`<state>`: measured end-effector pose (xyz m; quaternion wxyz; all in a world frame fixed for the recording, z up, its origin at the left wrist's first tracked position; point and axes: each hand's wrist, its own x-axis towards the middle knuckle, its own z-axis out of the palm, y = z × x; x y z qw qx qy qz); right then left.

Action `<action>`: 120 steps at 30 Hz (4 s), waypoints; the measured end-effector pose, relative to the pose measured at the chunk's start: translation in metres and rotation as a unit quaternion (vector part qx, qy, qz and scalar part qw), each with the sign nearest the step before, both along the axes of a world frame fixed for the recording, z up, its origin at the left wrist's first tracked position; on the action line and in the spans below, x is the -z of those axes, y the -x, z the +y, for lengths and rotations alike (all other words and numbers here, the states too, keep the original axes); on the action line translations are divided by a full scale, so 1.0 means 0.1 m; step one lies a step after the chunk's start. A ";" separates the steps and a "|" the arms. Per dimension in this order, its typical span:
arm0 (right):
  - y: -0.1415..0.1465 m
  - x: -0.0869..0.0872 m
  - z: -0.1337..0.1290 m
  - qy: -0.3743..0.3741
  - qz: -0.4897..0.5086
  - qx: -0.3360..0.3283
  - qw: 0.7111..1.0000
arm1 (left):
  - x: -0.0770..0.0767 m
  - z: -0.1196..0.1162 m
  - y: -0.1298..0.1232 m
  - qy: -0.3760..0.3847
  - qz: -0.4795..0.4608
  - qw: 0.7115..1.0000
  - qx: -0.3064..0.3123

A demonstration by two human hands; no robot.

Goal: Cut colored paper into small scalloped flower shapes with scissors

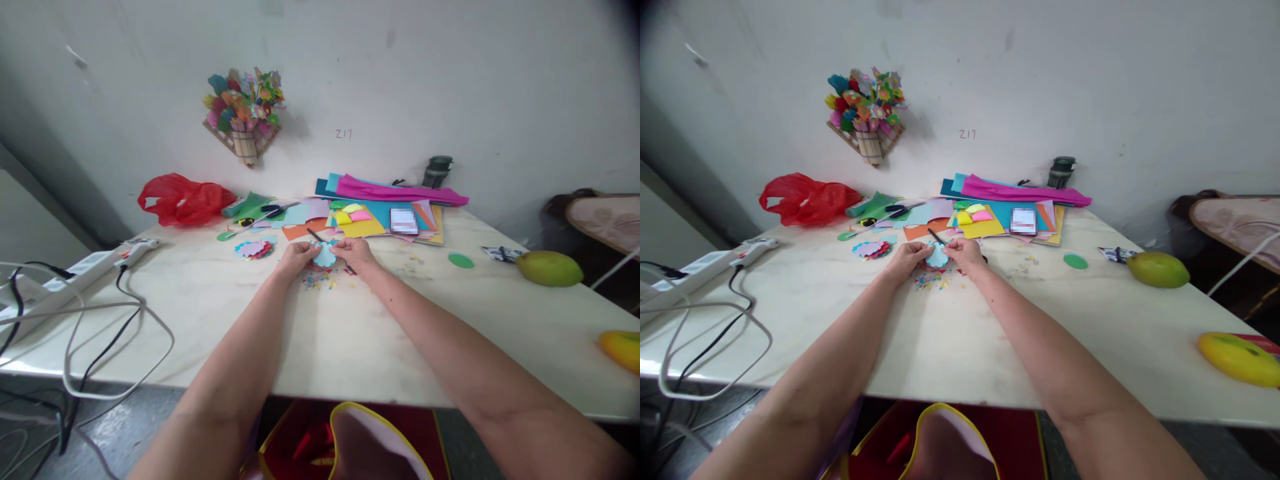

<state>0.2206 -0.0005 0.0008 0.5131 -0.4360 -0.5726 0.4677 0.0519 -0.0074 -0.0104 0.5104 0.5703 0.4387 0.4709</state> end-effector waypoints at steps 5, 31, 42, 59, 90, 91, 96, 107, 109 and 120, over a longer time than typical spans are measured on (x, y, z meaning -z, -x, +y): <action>0.00 0.02 0.03 -0.011 -0.008 0.009 1.000 | -0.01 -0.01 0.00 0.004 -0.003 1.000 0.011; 0.01 0.12 0.14 -0.044 -0.044 0.040 0.997 | 0.00 0.00 -0.01 0.001 0.001 1.000 0.020; -0.04 0.08 0.04 0.021 -0.039 -0.061 0.997 | 0.00 0.00 -0.01 -0.003 0.003 1.000 0.019; -0.02 0.09 0.08 -0.026 -0.027 -0.009 0.999 | -0.07 -0.01 0.00 0.068 -0.089 0.993 0.028; 0.02 0.12 0.06 -0.095 -0.050 0.020 0.994 | 0.01 -0.02 -0.10 0.011 -0.041 0.999 0.021; 0.02 0.12 0.06 -0.097 -0.051 0.023 0.994 | 0.01 -0.02 -0.11 0.010 -0.039 0.999 0.015; 0.01 0.13 0.08 -0.105 -0.078 0.041 0.991 | 0.00 -0.03 -0.14 0.024 -0.047 0.998 0.018; -0.11 -0.04 0.11 -0.073 -0.099 0.117 0.986 | 0.02 0.01 -0.11 0.003 -0.046 0.999 -0.028; -0.20 -0.12 0.11 -0.092 -0.217 0.159 0.959 | 0.03 0.01 -0.10 0.010 -0.061 0.997 -0.038; -0.24 -0.45 -0.02 -0.009 -0.703 -0.008 0.711 | 0.03 0.09 -0.04 0.049 -0.183 0.977 -0.093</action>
